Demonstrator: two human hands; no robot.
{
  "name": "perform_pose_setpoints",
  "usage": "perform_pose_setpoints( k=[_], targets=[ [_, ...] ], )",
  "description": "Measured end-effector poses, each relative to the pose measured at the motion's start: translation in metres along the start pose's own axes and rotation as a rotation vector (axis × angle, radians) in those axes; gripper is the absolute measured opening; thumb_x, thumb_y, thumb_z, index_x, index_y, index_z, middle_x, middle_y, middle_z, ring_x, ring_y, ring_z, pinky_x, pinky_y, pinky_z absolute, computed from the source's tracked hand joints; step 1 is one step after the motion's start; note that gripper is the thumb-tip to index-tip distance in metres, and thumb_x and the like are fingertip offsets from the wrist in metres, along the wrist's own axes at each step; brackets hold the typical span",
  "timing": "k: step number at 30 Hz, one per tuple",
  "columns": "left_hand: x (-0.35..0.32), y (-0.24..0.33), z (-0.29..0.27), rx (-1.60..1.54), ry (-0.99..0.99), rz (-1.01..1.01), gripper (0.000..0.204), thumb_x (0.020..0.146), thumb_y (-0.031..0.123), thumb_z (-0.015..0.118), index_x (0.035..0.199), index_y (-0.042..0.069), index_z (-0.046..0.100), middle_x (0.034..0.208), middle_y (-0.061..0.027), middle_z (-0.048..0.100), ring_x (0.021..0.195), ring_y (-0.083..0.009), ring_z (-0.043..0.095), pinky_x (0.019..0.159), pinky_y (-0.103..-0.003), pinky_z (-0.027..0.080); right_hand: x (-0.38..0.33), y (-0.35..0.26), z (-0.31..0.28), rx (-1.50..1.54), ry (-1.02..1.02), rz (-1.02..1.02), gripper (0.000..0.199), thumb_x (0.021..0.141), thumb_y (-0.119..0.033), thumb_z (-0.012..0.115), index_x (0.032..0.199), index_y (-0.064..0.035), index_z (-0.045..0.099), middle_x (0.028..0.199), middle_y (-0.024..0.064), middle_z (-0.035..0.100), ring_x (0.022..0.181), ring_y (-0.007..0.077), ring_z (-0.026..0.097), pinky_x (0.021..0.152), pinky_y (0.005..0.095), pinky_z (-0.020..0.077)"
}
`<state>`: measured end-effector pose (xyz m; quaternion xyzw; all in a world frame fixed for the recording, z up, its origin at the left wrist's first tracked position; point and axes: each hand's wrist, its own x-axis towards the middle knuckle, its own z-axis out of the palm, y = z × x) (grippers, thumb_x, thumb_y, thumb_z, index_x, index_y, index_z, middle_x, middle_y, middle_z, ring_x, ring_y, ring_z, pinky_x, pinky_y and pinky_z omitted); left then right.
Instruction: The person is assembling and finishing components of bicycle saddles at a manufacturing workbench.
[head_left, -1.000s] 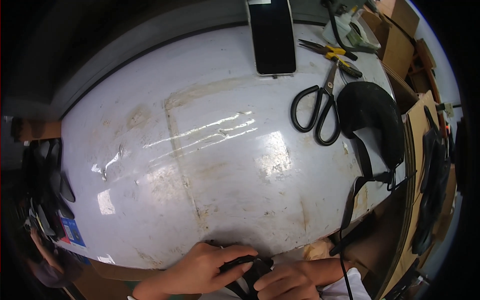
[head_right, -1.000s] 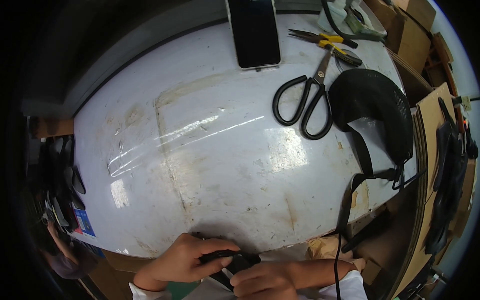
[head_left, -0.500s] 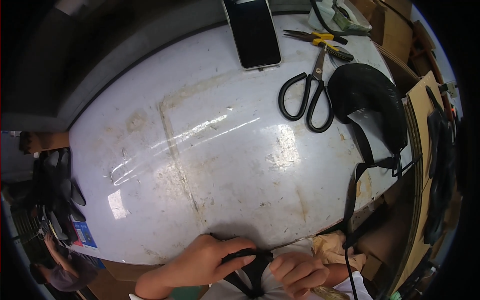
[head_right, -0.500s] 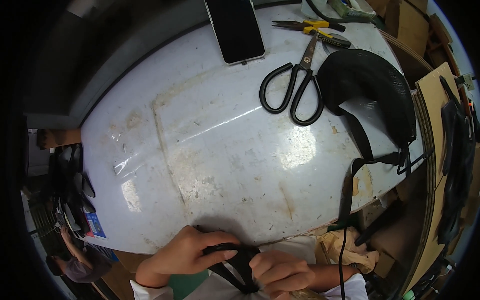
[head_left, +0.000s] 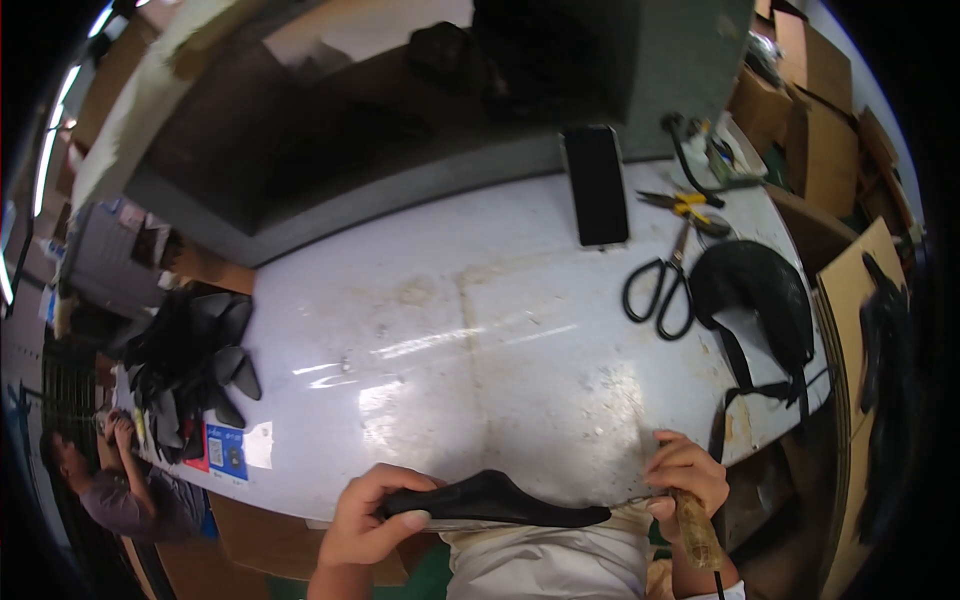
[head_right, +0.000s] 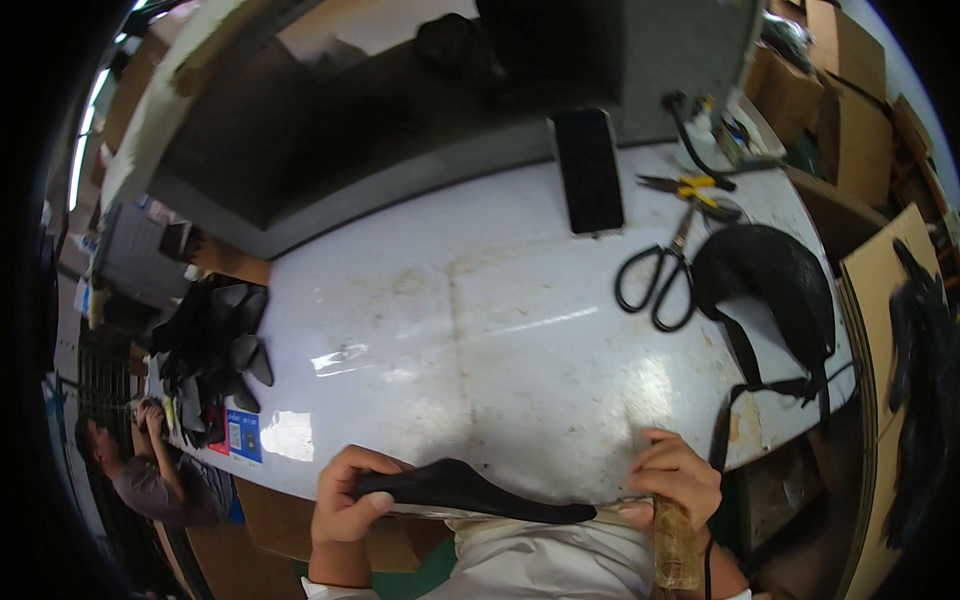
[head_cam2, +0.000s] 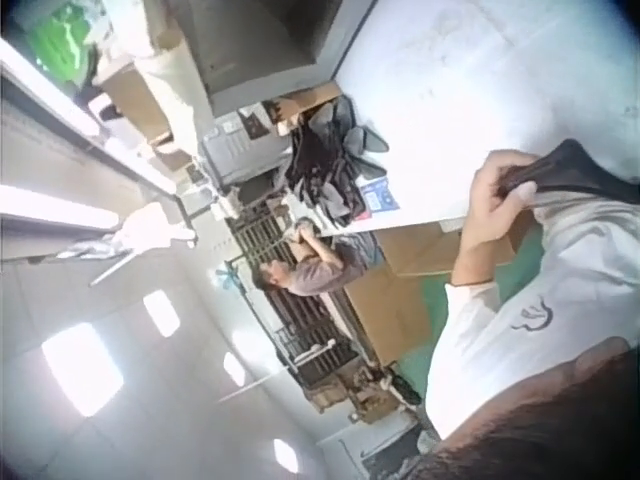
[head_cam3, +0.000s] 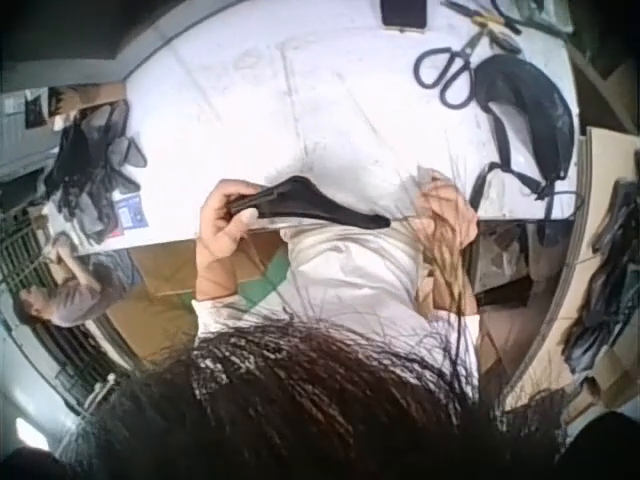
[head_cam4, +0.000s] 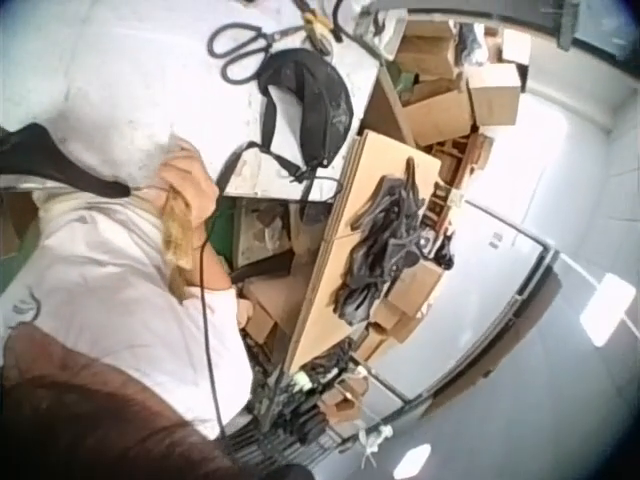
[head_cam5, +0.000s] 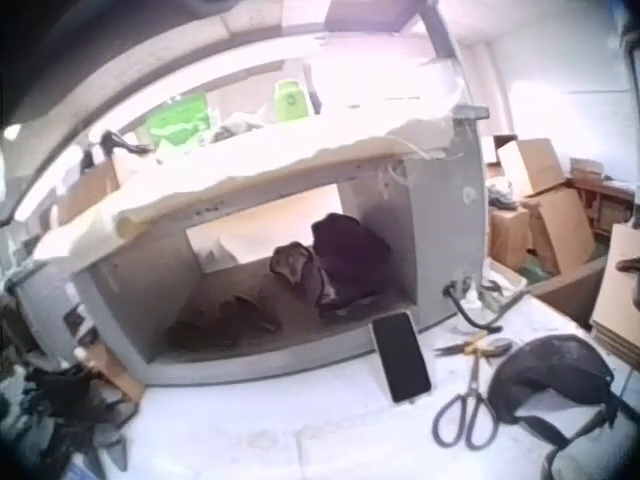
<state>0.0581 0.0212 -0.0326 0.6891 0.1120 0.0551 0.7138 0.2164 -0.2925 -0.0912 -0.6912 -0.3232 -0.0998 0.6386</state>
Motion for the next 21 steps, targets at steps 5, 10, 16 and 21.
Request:
perform_pose_setpoints(
  k=[5,10,16,21],
  targets=[
    [0.002,0.016,0.015,0.405,-0.228,-0.062,0.02,0.094,0.011,0.073,0.107,0.003,0.06,0.1,-0.0131,0.077,0.078,-0.0195,0.072,0.07,-0.027,0.056,0.006,-0.003,-0.002,-0.069,-0.16,0.129,0.047,0.085,-0.044,0.081,0.082,-0.0002,0.066,0.068,0.0065,0.061,0.059,0.0202,0.059,0.062,0.0347,0.0521],
    [-0.014,-0.022,0.018,0.196,0.073,0.166,0.019,0.094,0.009,0.074,0.105,0.001,0.061,0.093,-0.014,0.076,0.073,-0.0183,0.072,0.066,-0.028,0.056,0.029,-0.017,0.021,0.029,-0.116,-0.147,0.045,0.088,-0.042,0.08,0.089,0.0001,0.065,0.064,0.0051,0.06,0.054,0.0182,0.058,0.053,0.0319,0.0495],
    [-0.009,-0.006,0.034,0.317,-0.107,0.313,0.028,0.089,0.012,0.08,0.097,0.0,0.056,0.107,-0.0206,0.074,0.084,-0.0241,0.075,0.073,-0.031,0.058,0.048,-0.055,0.034,0.277,-0.123,-0.375,0.037,0.089,-0.035,0.08,0.088,0.0,0.067,0.063,0.0039,0.062,0.053,0.0187,0.061,0.055,0.0335,0.0578],
    [0.005,0.014,0.058,0.324,-0.252,0.116,0.04,0.093,0.02,0.076,0.122,-0.004,0.063,0.117,-0.0196,0.073,0.09,-0.0293,0.076,0.076,-0.033,0.06,0.072,-0.076,0.048,0.764,-0.721,-0.589,0.021,0.089,-0.013,0.075,0.094,0.0021,0.061,0.085,0.0195,0.064,0.071,0.0344,0.066,0.063,0.0461,0.0544]
  ],
)
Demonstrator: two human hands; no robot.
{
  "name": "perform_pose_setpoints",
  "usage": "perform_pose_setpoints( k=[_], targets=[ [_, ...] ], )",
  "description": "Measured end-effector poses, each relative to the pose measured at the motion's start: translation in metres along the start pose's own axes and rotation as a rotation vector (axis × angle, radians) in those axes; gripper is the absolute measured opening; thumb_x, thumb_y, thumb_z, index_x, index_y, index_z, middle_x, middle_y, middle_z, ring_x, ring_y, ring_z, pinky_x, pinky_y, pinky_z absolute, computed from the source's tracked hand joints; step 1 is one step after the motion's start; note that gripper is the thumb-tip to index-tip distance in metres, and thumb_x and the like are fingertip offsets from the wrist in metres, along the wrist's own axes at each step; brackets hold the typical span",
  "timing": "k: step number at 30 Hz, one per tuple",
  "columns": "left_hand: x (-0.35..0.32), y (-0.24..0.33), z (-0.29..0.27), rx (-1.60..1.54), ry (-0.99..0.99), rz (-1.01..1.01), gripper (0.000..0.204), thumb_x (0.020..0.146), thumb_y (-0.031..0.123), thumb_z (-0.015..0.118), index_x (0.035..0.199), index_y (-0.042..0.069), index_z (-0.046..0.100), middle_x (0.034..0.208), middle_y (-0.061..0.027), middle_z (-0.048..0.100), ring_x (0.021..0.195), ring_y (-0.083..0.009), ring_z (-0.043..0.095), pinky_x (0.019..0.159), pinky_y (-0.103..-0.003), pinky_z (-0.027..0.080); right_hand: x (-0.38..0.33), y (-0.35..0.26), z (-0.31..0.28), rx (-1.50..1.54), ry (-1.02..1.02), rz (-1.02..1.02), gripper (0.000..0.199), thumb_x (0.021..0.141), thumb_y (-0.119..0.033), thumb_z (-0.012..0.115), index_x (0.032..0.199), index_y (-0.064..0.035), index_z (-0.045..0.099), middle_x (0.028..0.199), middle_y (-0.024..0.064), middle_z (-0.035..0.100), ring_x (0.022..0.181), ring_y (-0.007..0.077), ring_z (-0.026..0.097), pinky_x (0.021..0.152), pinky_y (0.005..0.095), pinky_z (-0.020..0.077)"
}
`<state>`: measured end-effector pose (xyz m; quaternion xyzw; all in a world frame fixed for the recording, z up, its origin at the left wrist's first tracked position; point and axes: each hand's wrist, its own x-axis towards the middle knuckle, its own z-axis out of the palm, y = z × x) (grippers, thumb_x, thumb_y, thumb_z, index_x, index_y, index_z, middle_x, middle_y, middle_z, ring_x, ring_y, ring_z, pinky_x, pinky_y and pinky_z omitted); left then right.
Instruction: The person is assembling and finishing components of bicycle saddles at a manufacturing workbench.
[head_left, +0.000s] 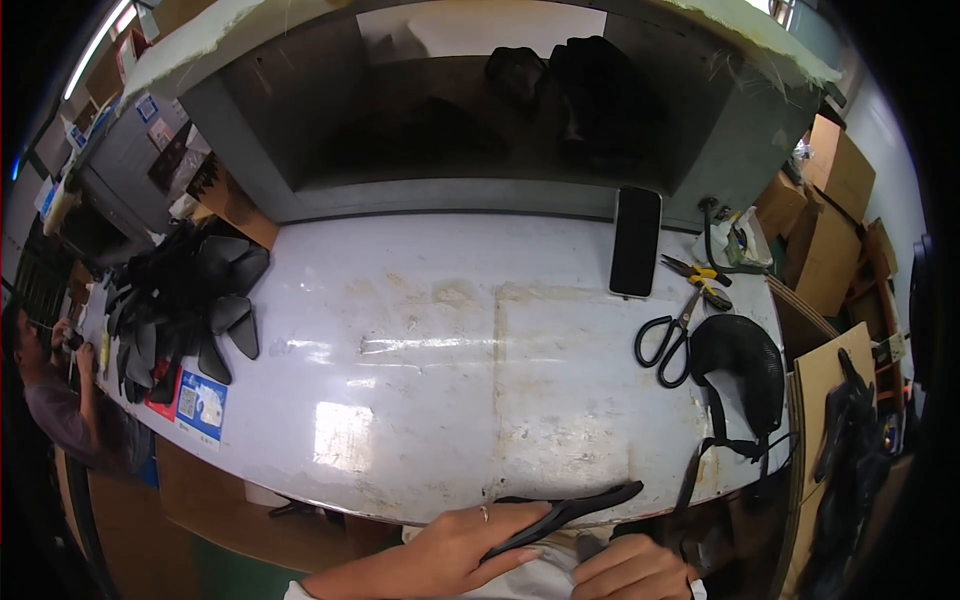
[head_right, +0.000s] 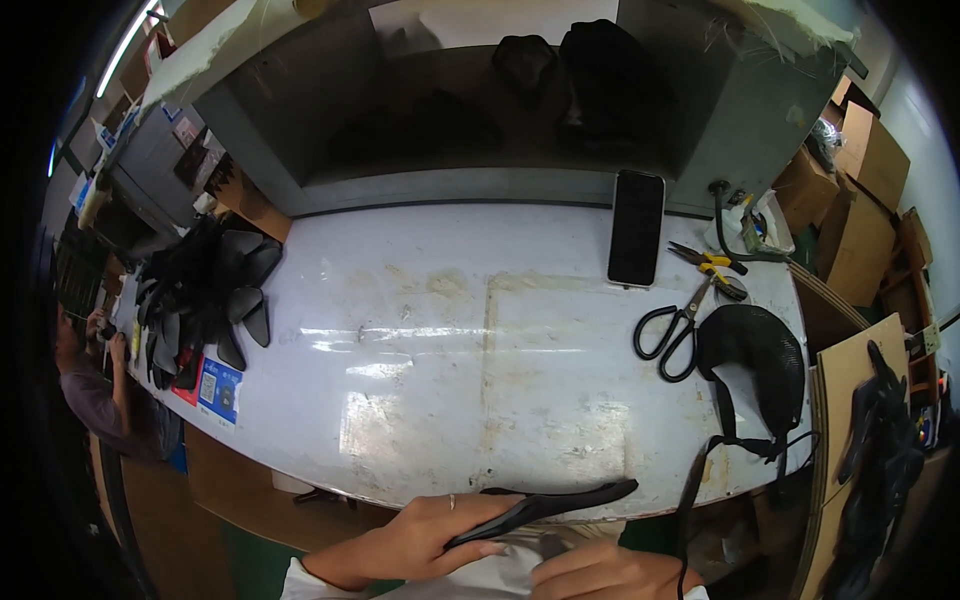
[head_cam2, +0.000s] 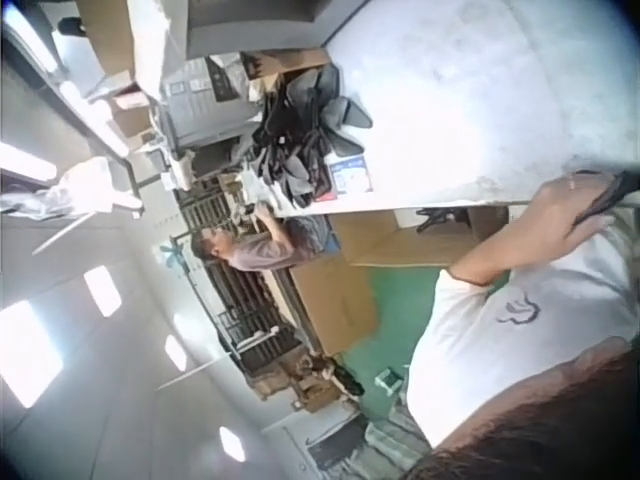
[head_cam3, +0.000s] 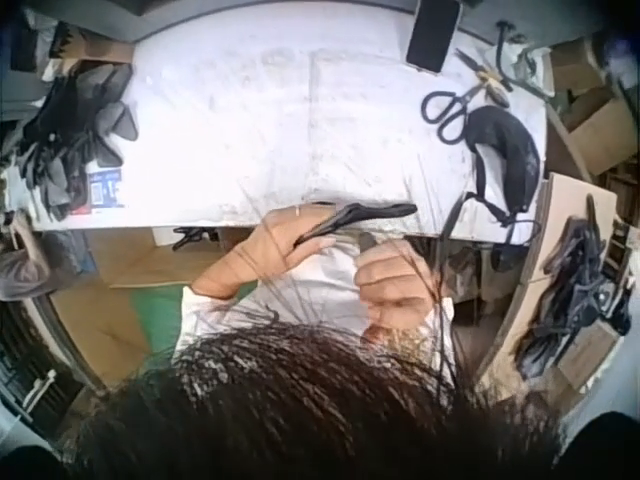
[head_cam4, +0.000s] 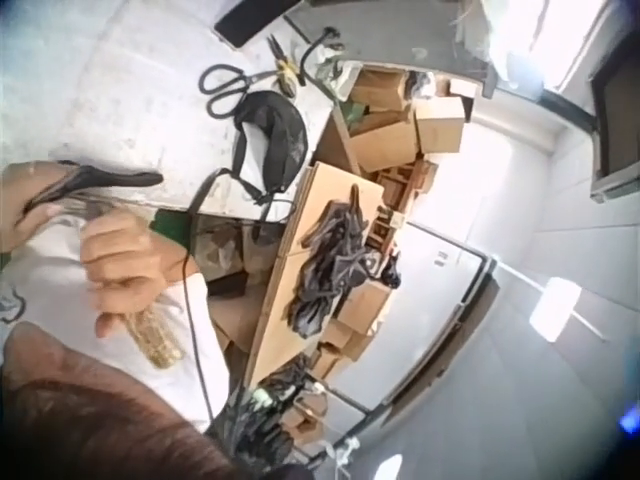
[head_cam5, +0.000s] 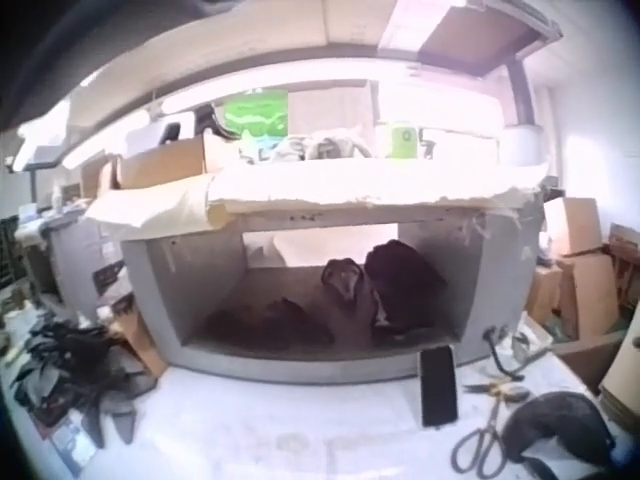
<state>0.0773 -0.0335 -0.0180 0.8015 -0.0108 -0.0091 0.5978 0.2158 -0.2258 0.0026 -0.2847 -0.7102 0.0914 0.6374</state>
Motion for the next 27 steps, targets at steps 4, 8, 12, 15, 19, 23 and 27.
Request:
perform_pose_setpoints(
  k=[4,8,12,15,19,23,27],
  targets=[
    [-0.005,-0.005,0.014,0.083,0.089,0.189,0.044,0.089,0.014,0.078,0.127,-0.004,0.066,0.116,-0.0202,0.073,0.094,-0.0309,0.075,0.08,-0.035,0.062,0.019,0.01,0.007,0.112,-0.103,0.006,0.009,0.088,-0.003,0.068,0.089,0.0025,0.061,0.073,0.0164,0.059,0.06,0.0314,0.06,0.055,0.0425,0.0518],
    [-0.006,-0.01,0.016,0.135,0.128,0.219,0.043,0.086,0.012,0.08,0.123,-0.004,0.068,0.114,-0.018,0.074,0.093,-0.0278,0.076,0.077,-0.034,0.063,0.023,0.02,0.005,0.145,-0.165,-0.018,0.015,0.091,-0.007,0.069,0.087,0.006,0.061,0.069,0.0148,0.057,0.054,0.0262,0.056,0.051,0.039,0.0484],
    [-0.008,-0.012,0.02,0.152,0.184,0.257,0.039,0.084,0.012,0.081,0.118,-0.004,0.071,0.114,-0.017,0.075,0.09,-0.0258,0.077,0.073,-0.032,0.064,0.031,0.016,0.001,0.184,-0.289,0.069,0.02,0.091,-0.009,0.072,0.089,0.0085,0.062,0.07,0.0145,0.057,0.057,0.0277,0.059,0.053,0.04,0.0495],
    [-0.007,-0.011,0.021,0.123,0.21,0.24,0.036,0.084,0.011,0.081,0.115,-0.004,0.072,0.109,-0.0164,0.076,0.087,-0.0251,0.077,0.071,-0.032,0.064,0.023,0.01,0.016,0.026,-0.034,0.113,0.025,0.089,-0.012,0.075,0.089,0.0093,0.062,0.072,0.0153,0.059,0.062,0.0312,0.063,0.057,0.0416,0.052],
    [-0.006,-0.009,0.019,0.118,0.2,0.213,0.034,0.084,0.011,0.081,0.113,-0.004,0.073,0.104,-0.0159,0.077,0.083,-0.0248,0.077,0.069,-0.031,0.064,0.022,0.01,0.012,-0.007,-0.07,0.191,0.032,0.085,-0.018,0.081,0.087,0.0074,0.063,0.074,0.0177,0.062,0.066,0.0338,0.066,0.061,0.0437,0.0553],
    [-0.004,-0.007,0.021,0.138,0.199,0.251,0.031,0.084,0.011,0.081,0.11,-0.005,0.074,0.102,-0.0161,0.077,0.082,-0.0253,0.078,0.069,-0.032,0.064,-0.001,0.021,0.021,0.244,0.304,-0.073,0.027,0.09,-0.018,0.078,0.086,0.004,0.062,0.066,0.0159,0.058,0.057,0.0321,0.061,0.055,0.0436,0.0515],
    [-0.002,-0.009,0.022,0.114,0.226,0.247,0.028,0.084,0.011,0.081,0.107,-0.004,0.074,0.102,-0.0166,0.077,0.084,-0.0257,0.078,0.071,-0.032,0.064,0.013,0.015,-0.002,0.163,-0.122,0.028,0.024,0.091,-0.012,0.075,0.084,0.0039,0.059,0.067,0.015,0.056,0.056,0.0301,0.058,0.052,0.0411,0.0468]
  ],
)
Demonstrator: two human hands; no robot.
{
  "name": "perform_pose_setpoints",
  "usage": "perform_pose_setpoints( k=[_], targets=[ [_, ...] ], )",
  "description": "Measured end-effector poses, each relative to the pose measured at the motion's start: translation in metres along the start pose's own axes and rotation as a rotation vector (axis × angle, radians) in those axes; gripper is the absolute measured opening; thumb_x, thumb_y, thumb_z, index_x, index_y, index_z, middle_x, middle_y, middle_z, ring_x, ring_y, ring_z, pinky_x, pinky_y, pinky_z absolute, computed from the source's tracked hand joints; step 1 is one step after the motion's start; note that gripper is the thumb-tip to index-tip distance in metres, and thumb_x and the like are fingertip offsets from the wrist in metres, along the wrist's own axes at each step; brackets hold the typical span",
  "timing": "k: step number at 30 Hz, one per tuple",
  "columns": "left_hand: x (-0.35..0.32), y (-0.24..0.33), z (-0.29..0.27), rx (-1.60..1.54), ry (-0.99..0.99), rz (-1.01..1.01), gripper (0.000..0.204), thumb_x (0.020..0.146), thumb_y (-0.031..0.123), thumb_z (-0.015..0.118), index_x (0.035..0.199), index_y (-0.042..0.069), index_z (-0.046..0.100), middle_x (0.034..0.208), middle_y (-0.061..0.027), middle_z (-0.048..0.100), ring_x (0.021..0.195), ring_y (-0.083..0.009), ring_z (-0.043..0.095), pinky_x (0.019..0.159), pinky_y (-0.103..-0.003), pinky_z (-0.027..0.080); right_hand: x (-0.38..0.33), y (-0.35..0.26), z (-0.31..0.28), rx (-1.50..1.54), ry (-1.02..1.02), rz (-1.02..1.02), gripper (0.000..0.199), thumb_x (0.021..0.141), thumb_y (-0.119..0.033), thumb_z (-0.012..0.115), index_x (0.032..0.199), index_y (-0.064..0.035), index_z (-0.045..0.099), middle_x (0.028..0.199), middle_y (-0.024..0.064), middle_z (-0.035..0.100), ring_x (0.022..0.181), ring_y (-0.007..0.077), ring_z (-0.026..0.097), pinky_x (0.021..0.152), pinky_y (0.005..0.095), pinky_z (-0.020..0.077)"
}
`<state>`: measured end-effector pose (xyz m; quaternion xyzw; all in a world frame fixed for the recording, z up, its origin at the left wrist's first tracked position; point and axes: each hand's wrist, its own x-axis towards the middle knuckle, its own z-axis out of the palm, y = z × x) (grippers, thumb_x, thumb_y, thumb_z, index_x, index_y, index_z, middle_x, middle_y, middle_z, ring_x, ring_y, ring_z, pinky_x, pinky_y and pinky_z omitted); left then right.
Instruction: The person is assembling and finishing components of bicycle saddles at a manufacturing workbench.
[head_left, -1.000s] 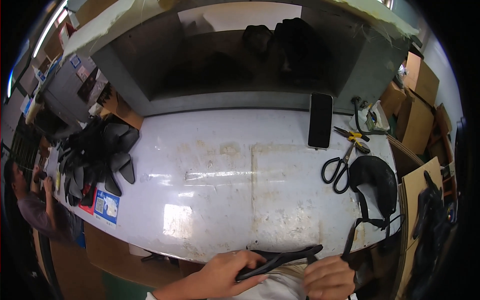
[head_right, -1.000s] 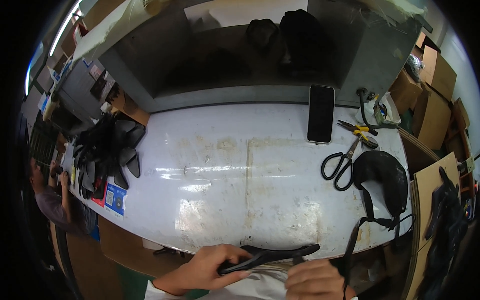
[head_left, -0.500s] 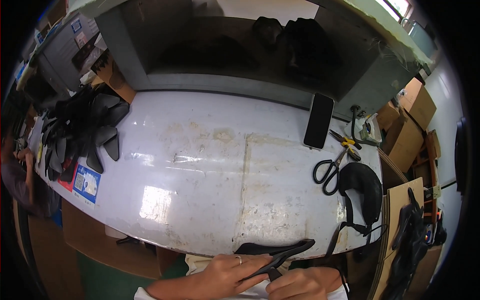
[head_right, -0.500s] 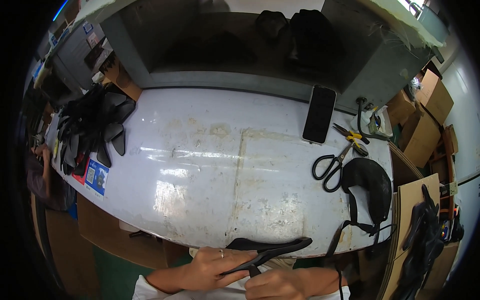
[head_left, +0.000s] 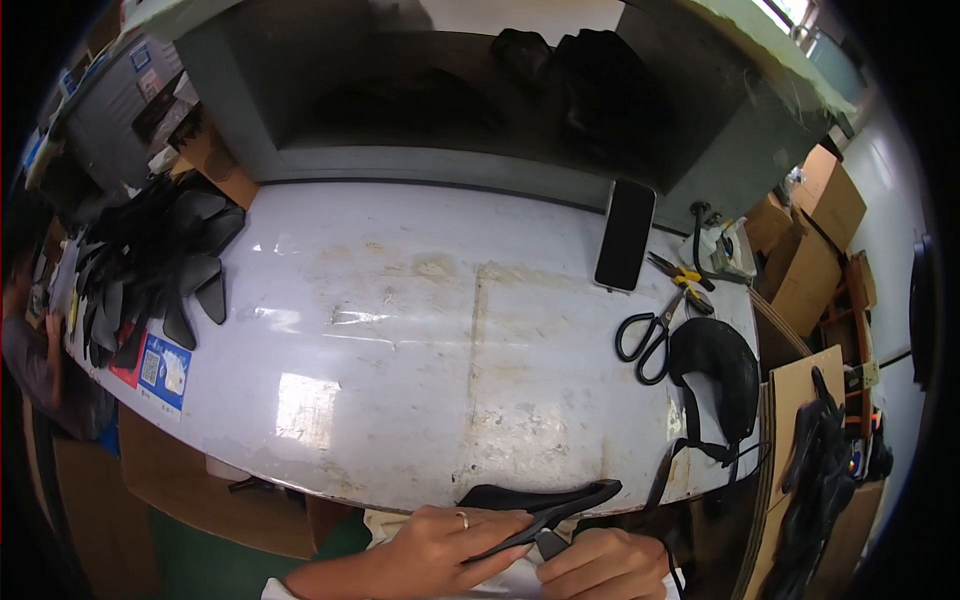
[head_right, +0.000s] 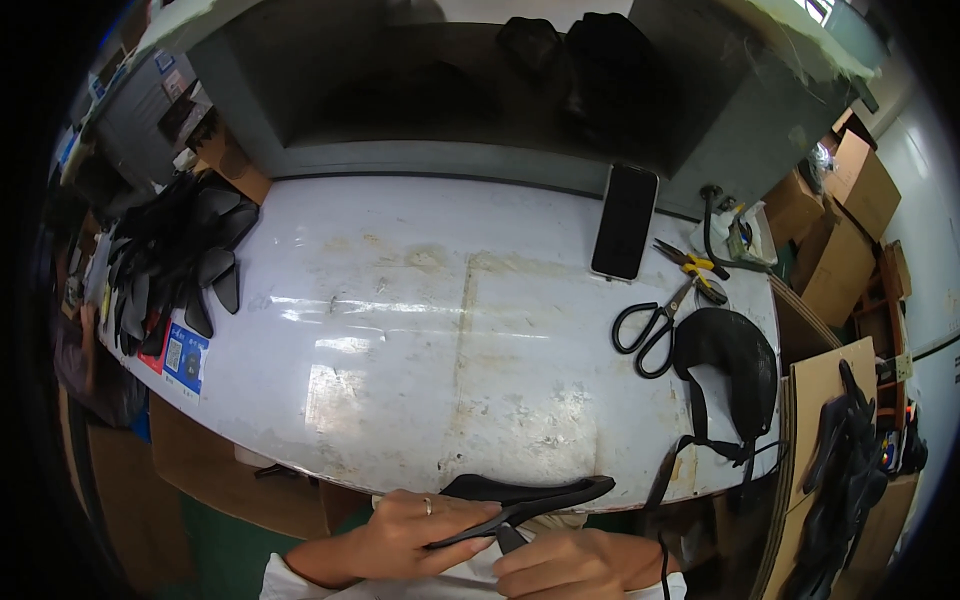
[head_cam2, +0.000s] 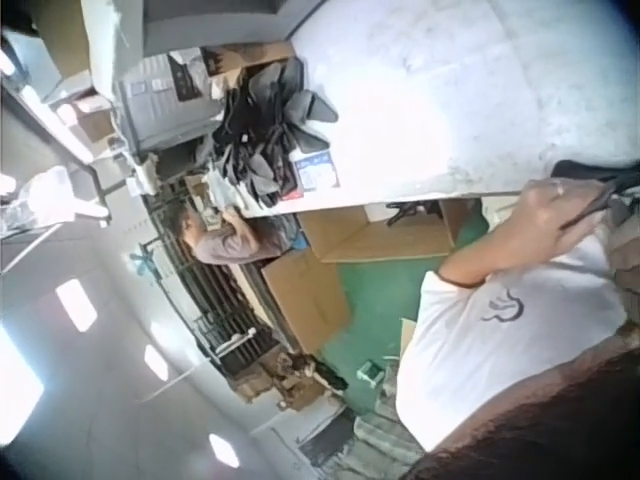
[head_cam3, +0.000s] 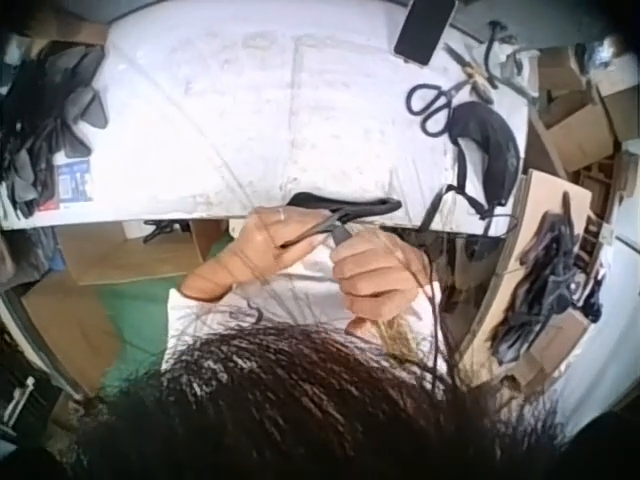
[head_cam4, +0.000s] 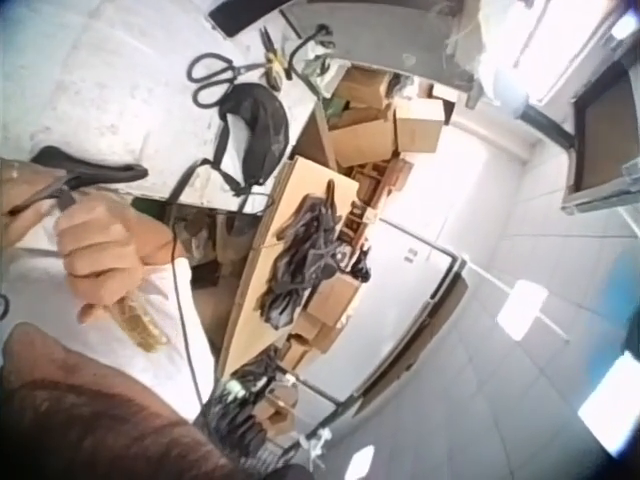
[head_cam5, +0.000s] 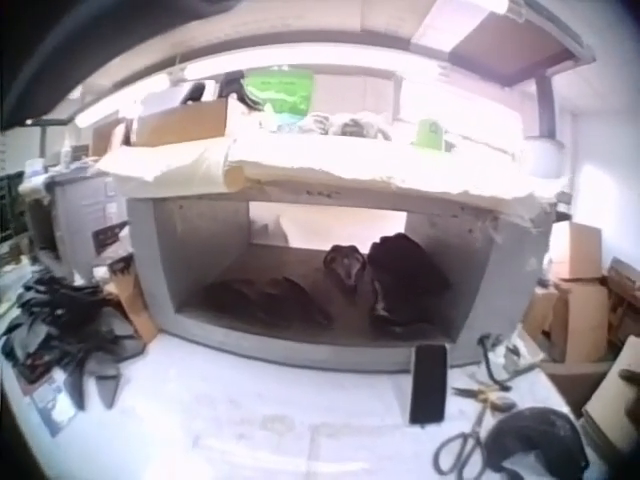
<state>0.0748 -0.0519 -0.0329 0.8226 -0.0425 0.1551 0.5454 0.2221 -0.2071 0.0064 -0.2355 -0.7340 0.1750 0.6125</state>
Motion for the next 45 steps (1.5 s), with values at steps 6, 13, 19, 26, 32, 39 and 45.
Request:
perform_pose_setpoints(
  k=[6,13,19,26,32,39,45],
  targets=[
    [0.007,0.007,-0.001,-0.011,-0.033,-0.035,0.025,0.084,0.01,0.081,0.104,-0.004,0.075,0.102,-0.0162,0.077,0.084,-0.0256,0.078,0.072,-0.033,0.064,-0.019,0.0,0.017,-0.205,0.135,-0.027,0.021,0.093,-0.013,0.071,0.087,0.0019,0.058,0.072,0.0138,0.059,0.062,0.0297,0.062,0.057,0.0416,0.0523],
    [0.018,0.032,-0.015,0.212,-0.255,-0.177,0.03,0.086,0.013,0.079,0.111,-0.004,0.073,0.096,-0.0175,0.077,0.078,-0.0272,0.077,0.071,-0.033,0.063,-0.048,0.03,0.04,-0.302,0.356,-0.302,0.026,0.092,-0.02,0.073,0.081,-0.0007,0.058,0.069,0.0131,0.064,0.059,0.0271,0.064,0.063,0.0453,0.0586],
    [0.01,0.044,0.002,0.426,-0.291,-0.137,0.049,0.088,0.012,0.069,0.132,-0.001,0.053,0.083,-0.0178,0.068,0.063,-0.0297,0.066,0.056,-0.04,0.053,-0.043,0.023,0.037,-0.22,0.323,-0.333,0.02,0.091,-0.013,0.07,0.082,0.001,0.061,0.072,0.0164,0.066,0.062,0.0294,0.066,0.06,0.0453,0.0575],
    [0.005,0.053,-0.019,0.707,-0.042,-0.097,0.027,0.088,0.022,0.081,0.098,0.002,0.066,0.059,-0.0098,0.055,0.047,-0.0277,0.056,0.046,-0.038,0.047,-0.043,0.008,0.033,0.093,0.295,-0.291,0.003,0.086,0.001,0.064,0.085,0.0037,0.063,0.079,0.0202,0.066,0.068,0.0335,0.067,0.065,0.0486,0.0587],
    [-0.002,0.057,-0.018,0.738,-0.097,-0.2,0.023,0.086,0.02,0.08,0.091,0.003,0.064,0.061,-0.013,0.057,0.05,-0.0312,0.058,0.049,-0.041,0.049,-0.042,0.012,0.039,0.105,0.359,-0.148,0.002,0.083,0.006,0.065,0.085,0.0044,0.065,0.086,0.0194,0.067,0.074,0.0336,0.068,0.067,0.0478,0.0598],
    [0.011,0.039,-0.02,0.15,-0.227,-0.382,0.036,0.089,0.017,0.076,0.123,0.003,0.072,0.09,-0.0182,0.076,0.071,-0.0306,0.074,0.068,-0.035,0.06,-0.034,0.019,0.055,0.014,0.402,-0.241,0.01,0.089,0.0,0.06,0.083,0.0043,0.067,0.083,0.0183,0.066,0.073,0.0346,0.066,0.071,0.0481,0.0605],
    [0.008,0.046,-0.025,0.257,-0.224,-0.258,0.046,0.087,0.009,0.068,0.132,0.0,0.062,0.09,-0.0223,0.069,0.075,-0.0387,0.068,0.069,-0.045,0.056,-0.037,0.033,0.065,0.095,0.353,-0.225,0.014,0.09,-0.001,0.057,0.082,0.0037,0.067,0.081,0.0176,0.066,0.071,0.0327,0.066,0.068,0.0477,0.0581]
  ],
)
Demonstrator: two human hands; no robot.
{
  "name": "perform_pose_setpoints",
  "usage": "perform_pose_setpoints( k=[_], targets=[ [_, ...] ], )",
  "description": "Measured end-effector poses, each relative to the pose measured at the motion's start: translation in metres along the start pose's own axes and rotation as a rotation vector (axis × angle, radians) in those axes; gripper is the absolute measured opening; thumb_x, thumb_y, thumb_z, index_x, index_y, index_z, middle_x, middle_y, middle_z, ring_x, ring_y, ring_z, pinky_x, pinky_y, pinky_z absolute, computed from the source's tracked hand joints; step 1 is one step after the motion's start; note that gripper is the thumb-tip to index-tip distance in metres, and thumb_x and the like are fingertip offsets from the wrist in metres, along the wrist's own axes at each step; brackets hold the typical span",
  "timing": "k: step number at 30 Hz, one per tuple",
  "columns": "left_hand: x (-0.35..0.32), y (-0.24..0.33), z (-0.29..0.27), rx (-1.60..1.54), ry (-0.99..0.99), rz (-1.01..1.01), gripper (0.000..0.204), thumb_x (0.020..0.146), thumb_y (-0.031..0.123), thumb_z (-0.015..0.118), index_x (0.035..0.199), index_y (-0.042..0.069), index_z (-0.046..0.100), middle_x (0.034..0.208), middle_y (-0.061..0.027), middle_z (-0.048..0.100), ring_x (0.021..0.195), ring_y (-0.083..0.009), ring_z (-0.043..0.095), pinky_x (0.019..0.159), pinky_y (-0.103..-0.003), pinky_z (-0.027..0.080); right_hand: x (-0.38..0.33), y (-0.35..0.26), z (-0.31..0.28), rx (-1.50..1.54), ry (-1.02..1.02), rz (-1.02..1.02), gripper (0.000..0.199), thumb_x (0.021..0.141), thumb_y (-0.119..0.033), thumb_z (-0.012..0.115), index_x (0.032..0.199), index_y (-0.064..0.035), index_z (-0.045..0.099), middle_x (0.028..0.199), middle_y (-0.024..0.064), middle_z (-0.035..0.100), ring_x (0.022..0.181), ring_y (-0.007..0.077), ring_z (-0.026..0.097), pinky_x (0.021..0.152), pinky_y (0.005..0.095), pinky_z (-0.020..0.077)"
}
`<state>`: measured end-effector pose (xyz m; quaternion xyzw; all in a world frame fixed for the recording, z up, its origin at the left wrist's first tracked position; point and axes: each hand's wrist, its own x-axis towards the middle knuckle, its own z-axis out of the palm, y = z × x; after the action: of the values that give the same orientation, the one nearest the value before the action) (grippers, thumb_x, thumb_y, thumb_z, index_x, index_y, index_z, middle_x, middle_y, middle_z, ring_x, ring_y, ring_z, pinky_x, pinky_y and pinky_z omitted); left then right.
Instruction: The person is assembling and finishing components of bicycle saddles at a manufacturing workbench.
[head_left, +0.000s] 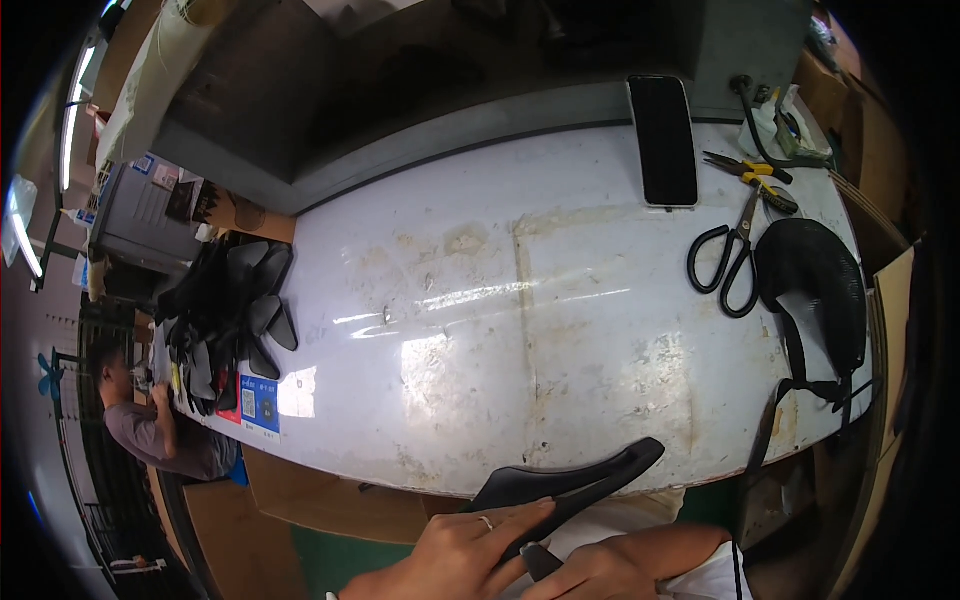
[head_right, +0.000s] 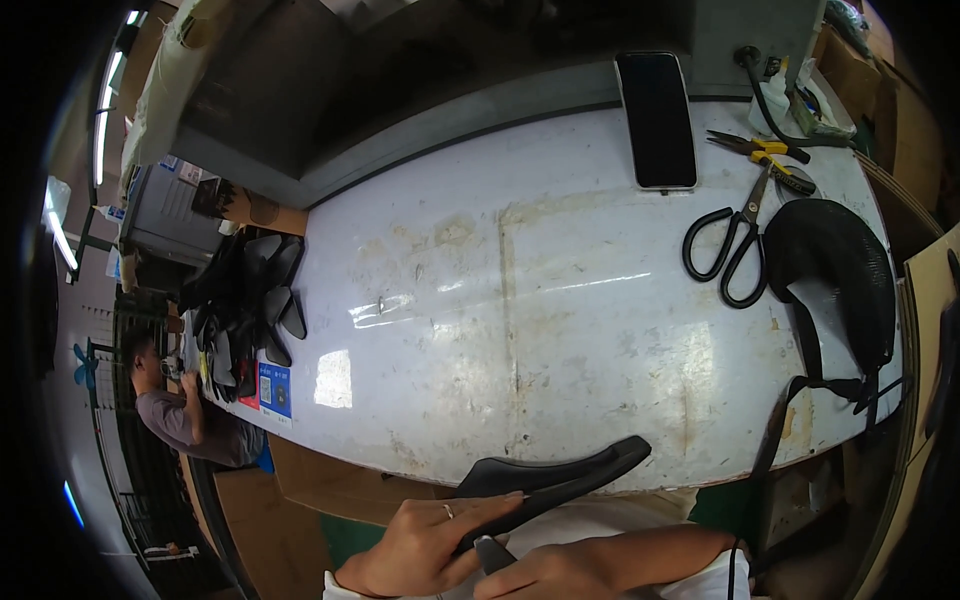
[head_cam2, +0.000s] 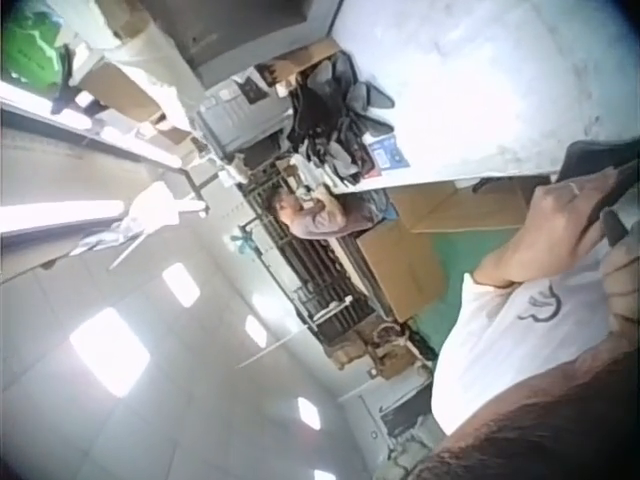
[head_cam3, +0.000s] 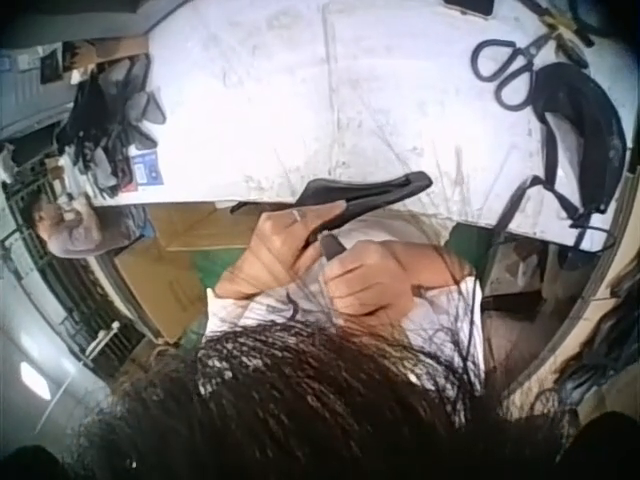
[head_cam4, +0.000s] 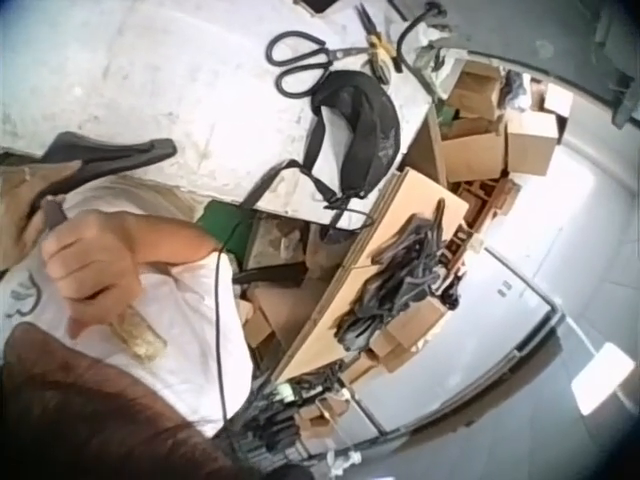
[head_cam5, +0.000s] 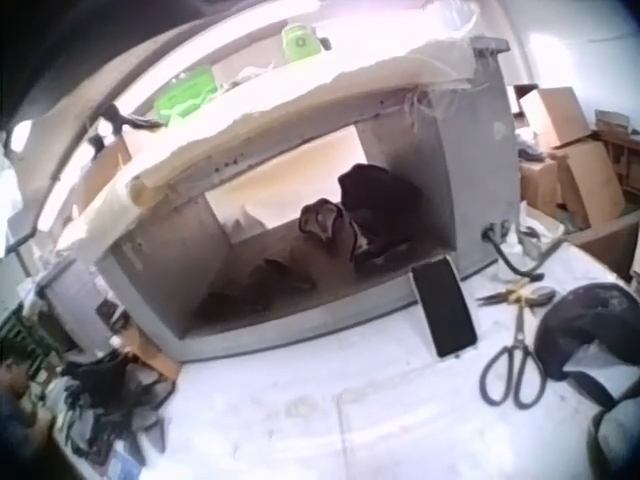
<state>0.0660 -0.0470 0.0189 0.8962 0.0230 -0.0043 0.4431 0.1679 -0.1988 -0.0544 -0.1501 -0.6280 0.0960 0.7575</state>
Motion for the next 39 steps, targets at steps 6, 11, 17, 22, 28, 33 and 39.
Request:
perform_pose_setpoints(
  k=[6,11,17,22,28,33,39],
  targets=[
    [-0.001,-0.003,-0.003,-0.083,-0.055,-0.023,0.048,0.088,0.009,0.066,0.135,-0.003,0.059,0.104,-0.025,0.071,0.086,-0.0399,0.071,0.077,-0.042,0.059,0.009,0.002,-0.018,0.253,-0.138,0.212,0.017,0.094,-0.006,0.062,0.082,0.0064,0.065,0.077,0.0155,0.063,0.065,0.029,0.063,0.058,0.0421,0.051],
    [0.002,-0.005,0.002,-0.115,-0.098,-0.002,0.051,0.088,0.007,0.064,0.138,-0.003,0.057,0.113,-0.0267,0.069,0.094,-0.0405,0.071,0.082,-0.043,0.059,0.001,0.015,-0.001,0.402,0.478,0.014,0.022,0.096,-0.009,0.063,0.081,0.0069,0.064,0.076,0.0157,0.062,0.063,0.0264,0.061,0.056,0.0385,0.0479],
    [-0.006,-0.002,0.001,-0.086,-0.153,-0.12,0.053,0.087,0.003,0.062,0.14,-0.001,0.055,0.121,-0.0268,0.067,0.1,-0.0413,0.07,0.086,-0.044,0.058,0.006,-0.002,-0.008,0.227,0.093,0.174,0.015,0.093,-0.003,0.065,0.079,0.0047,0.064,0.078,0.0156,0.063,0.067,0.0326,0.064,0.06,0.0475,0.0528],
    [-0.003,-0.003,0.006,-0.074,-0.111,-0.055,0.054,0.088,0.003,0.064,0.141,0.0,0.055,0.122,-0.0261,0.067,0.101,-0.0423,0.069,0.088,-0.044,0.058,0.0,-0.011,-0.011,0.09,0.108,0.014,0.015,0.092,-0.001,0.064,0.077,0.0025,0.063,0.078,0.0147,0.064,0.067,0.0322,0.064,0.06,0.0462,0.0531],
    [-0.005,-0.003,0.006,-0.12,-0.152,-0.121,0.053,0.089,0.005,0.066,0.141,0.0,0.056,0.121,-0.0255,0.068,0.103,-0.0413,0.07,0.091,-0.044,0.057,-0.01,-0.003,0.002,0.126,0.054,0.214,0.017,0.092,-0.003,0.065,0.077,0.0036,0.064,0.078,0.014,0.064,0.067,0.029,0.065,0.059,0.043,0.0546],
    [0.0,0.004,-0.004,-0.092,-0.281,-0.357,0.053,0.088,0.005,0.066,0.141,0.005,0.058,0.12,-0.0247,0.069,0.104,-0.0405,0.071,0.089,-0.041,0.057,-0.014,0.003,0.002,0.034,0.382,0.002,0.014,0.091,-0.004,0.067,0.08,0.0043,0.065,0.079,0.0147,0.064,0.065,0.0288,0.064,0.06,0.0421,0.056],
    [0.0,-0.001,0.004,-0.097,-0.174,-0.243,0.051,0.09,0.006,0.065,0.141,0.007,0.06,0.115,-0.0245,0.07,0.1,-0.039,0.072,0.086,-0.039,0.057,-0.017,-0.008,-0.008,-0.041,0.224,-0.024,0.01,0.09,0.001,0.063,0.08,0.0034,0.065,0.076,0.014,0.064,0.066,0.03,0.063,0.063,0.043,0.0575]
  ],
)
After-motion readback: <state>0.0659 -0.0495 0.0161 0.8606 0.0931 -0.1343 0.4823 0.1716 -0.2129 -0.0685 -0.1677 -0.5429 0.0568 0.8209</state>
